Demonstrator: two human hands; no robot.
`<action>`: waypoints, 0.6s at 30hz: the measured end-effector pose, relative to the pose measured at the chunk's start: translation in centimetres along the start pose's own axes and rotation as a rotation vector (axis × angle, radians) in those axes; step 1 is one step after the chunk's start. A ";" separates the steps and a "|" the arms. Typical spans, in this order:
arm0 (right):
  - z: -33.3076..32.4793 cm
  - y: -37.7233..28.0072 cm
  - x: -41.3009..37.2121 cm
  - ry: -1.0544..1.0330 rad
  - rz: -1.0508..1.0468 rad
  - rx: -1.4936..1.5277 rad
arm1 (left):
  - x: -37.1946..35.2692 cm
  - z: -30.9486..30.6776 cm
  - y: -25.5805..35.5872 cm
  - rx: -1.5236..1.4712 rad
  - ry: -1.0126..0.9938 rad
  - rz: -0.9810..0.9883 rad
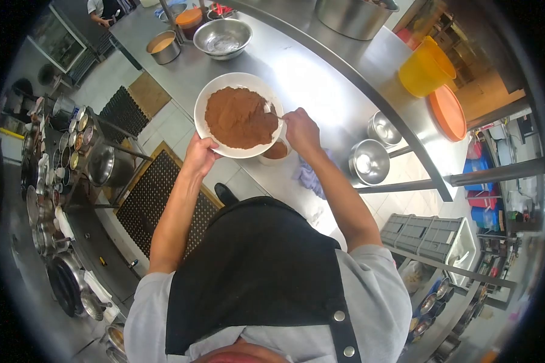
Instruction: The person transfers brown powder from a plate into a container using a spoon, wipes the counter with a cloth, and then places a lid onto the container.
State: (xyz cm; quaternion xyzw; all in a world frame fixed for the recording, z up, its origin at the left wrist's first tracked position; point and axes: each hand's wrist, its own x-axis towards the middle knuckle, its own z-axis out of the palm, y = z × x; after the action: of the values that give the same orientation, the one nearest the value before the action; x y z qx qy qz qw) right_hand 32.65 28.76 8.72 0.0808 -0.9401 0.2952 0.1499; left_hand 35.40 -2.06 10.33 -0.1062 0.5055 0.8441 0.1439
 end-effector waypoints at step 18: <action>-3.9 0.0 -2.1 0.130 -0.151 0.016 | 1.6 0.3 0.6 0.058 -0.009 0.035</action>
State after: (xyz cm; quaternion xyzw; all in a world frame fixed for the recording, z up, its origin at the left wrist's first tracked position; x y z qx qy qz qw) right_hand 35.52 31.17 11.13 0.1332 -0.9173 0.2950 0.2320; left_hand 33.71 -1.90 10.47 -0.0894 0.5310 0.8318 0.1344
